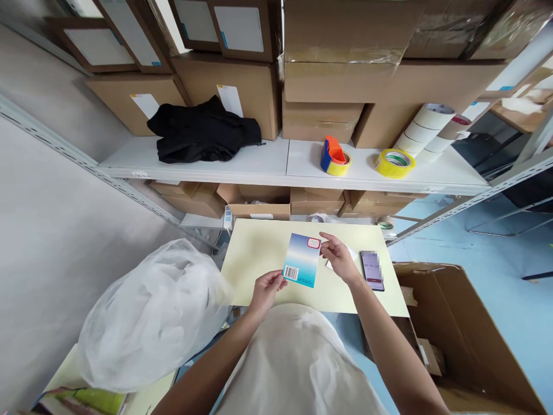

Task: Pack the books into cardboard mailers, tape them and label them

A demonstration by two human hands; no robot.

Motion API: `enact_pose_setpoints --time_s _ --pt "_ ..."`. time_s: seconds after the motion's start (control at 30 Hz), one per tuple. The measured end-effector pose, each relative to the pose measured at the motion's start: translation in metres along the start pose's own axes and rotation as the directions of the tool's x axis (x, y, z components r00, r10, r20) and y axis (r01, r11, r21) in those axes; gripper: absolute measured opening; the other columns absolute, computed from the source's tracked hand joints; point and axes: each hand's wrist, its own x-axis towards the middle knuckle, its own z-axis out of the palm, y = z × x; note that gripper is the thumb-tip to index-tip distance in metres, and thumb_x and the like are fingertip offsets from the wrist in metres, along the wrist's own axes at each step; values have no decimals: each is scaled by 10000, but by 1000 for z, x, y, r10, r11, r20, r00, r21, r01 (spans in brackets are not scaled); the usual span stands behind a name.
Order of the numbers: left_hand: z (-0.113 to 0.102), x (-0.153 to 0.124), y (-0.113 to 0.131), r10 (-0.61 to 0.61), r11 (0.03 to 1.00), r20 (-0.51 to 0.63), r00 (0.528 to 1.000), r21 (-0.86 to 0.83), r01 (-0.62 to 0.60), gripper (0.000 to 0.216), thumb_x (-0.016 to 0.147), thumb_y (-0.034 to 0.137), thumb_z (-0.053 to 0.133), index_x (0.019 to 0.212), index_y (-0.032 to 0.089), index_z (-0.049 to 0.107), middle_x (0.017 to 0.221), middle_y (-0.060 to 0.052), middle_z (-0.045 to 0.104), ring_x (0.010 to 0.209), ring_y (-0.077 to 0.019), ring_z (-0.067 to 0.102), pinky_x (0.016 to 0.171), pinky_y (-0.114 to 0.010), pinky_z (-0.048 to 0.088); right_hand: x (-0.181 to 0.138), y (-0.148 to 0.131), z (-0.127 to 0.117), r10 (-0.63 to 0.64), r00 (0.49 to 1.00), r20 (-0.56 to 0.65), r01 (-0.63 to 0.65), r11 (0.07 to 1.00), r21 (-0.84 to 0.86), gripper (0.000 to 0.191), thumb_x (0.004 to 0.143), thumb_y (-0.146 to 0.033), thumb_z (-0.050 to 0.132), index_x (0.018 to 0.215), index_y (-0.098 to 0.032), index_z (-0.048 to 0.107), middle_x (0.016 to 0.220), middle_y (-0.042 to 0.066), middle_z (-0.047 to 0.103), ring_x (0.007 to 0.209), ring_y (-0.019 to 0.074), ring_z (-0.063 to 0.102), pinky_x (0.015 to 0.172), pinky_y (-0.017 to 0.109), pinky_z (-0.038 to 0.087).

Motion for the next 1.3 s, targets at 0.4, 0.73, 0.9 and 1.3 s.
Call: enact_pose_setpoints --time_s 0.4,0.73,0.9,1.3 --pt "9 15 18 -71 930 119 990 366 23 361 728 491 615 866 161 663 898 -100 715 948 -235 646 803 -346 473 23 -40 -16 -169 948 270 251 917 -310 162 816 -359 583 836 -211 646 902 60 639 875 192 584 773 330 468" --pt "8 10 43 223 783 285 932 517 -346 257 729 405 638 799 166 700 757 -48 688 701 -154 614 658 -254 476 26 -42 11 -60 968 244 129 952 -279 219 761 -359 606 878 -198 696 849 50 702 748 175 615 692 300 481" --pt "8 6 37 223 843 184 957 457 -284 261 738 399 618 766 154 703 688 -28 669 625 -133 580 601 -240 464 17 -33 4 21 988 156 4 987 -161 377 734 -395 660 1056 -200 660 852 50 704 756 183 631 705 325 497" --pt "-1 5 26 81 956 39 996 278 -89 466 656 537 685 915 150 707 876 -79 714 778 -181 638 690 -288 515 -46 -6 34 264 964 -24 -259 958 126 382 650 -488 716 858 -187 606 709 -3 581 624 119 534 651 308 495"
